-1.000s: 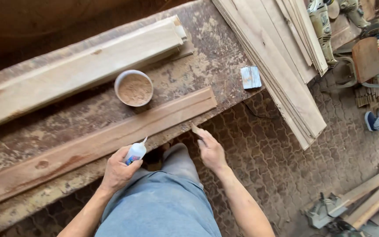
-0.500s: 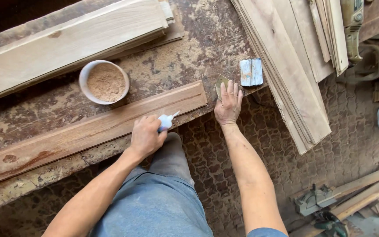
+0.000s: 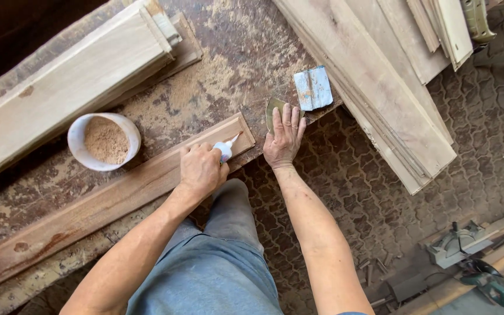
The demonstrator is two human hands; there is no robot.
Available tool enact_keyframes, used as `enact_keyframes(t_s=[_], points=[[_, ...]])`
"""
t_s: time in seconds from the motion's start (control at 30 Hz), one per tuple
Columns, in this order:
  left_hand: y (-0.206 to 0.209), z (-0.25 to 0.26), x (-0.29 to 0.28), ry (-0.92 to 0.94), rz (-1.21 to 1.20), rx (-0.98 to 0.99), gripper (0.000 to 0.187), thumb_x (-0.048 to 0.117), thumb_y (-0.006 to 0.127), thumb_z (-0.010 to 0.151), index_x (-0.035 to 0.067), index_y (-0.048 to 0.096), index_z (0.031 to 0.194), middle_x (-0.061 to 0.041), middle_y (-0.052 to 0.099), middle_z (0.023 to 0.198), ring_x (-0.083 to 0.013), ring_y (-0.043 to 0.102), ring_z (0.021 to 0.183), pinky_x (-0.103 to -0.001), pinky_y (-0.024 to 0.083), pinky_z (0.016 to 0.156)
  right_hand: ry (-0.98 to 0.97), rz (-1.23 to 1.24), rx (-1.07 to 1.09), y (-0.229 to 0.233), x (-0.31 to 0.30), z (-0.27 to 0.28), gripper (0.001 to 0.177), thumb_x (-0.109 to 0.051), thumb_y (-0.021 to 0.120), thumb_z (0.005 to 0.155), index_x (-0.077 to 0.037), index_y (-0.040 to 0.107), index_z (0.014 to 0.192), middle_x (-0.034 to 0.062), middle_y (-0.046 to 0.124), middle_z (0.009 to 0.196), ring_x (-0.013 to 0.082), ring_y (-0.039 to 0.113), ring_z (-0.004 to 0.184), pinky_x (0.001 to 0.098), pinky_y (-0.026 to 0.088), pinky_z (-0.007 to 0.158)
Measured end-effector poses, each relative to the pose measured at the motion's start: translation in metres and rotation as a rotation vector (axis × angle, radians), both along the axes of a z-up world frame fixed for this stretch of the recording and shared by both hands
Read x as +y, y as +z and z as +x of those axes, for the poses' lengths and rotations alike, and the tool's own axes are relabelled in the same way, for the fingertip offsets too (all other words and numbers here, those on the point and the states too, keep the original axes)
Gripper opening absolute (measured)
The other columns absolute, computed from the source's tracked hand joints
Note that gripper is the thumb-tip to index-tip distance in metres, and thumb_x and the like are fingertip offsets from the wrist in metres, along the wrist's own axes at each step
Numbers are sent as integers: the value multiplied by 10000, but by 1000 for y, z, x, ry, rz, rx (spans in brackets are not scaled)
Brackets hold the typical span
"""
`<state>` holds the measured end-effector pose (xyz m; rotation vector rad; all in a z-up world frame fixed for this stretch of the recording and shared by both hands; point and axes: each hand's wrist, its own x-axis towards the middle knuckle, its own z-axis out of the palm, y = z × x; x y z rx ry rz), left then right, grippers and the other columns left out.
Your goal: Sanding a wooden plank and applying wood glue to its surface.
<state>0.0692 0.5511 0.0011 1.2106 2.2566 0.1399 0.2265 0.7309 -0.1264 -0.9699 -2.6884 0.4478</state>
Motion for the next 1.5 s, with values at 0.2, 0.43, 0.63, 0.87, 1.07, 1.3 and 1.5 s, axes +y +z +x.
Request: enact_keyframes(t_s=[0.2,0.43,0.63,0.87,1.07,1.3,1.5], points=[[-5,-3,0,8,-42,-35,255,297,704,811,51,747,866,-121,667,839,-248,619,802,-462,417,823,19,-26,20,3,4,-4,698,-97,636,874,-99,475,1553,179,354,1666,398,233,1580,585,105,1299],[4,-1,-2,113,168,-28,255,291,738,708,52,755,794,-141,686,856,-317,643,855,-496,419,797,29,-28,22,4,-2,-2,666,-106,625,894,-90,488,1545,185,369,1659,399,240,1581,592,108,1297],[4,0,-57,223,52,-58,219,261,704,771,49,739,810,-129,695,874,-303,652,885,-476,436,835,35,25,-23,-9,0,-1,542,-173,547,1018,-78,488,1548,177,362,1668,374,238,1584,580,88,1308],[8,-1,-109,343,112,-51,216,248,712,738,38,737,783,-117,699,864,-315,651,850,-489,432,809,38,21,-39,-25,7,5,552,-185,522,1019,-121,467,1565,138,360,1679,358,233,1596,565,75,1317],[14,-7,-139,381,-71,-133,217,251,690,805,43,747,825,-128,681,814,-282,649,815,-504,435,803,46,88,-58,-18,1,1,522,-186,520,1071,-96,478,1583,179,340,1692,363,224,1599,555,78,1317],[13,-4,-169,438,-105,-127,242,259,692,804,32,752,862,-146,691,854,-292,657,830,-504,432,842,55,54,-70,-6,1,-2,539,-172,521,1042,-59,487,1568,181,341,1684,392,206,1593,568,78,1301],[15,1,-194,570,-27,-141,259,250,707,780,29,767,901,-147,706,879,-312,661,865,-511,430,816,50,68,-84,-7,1,0,548,-188,514,1044,-66,489,1578,194,331,1692,391,199,1594,571,80,1303]])
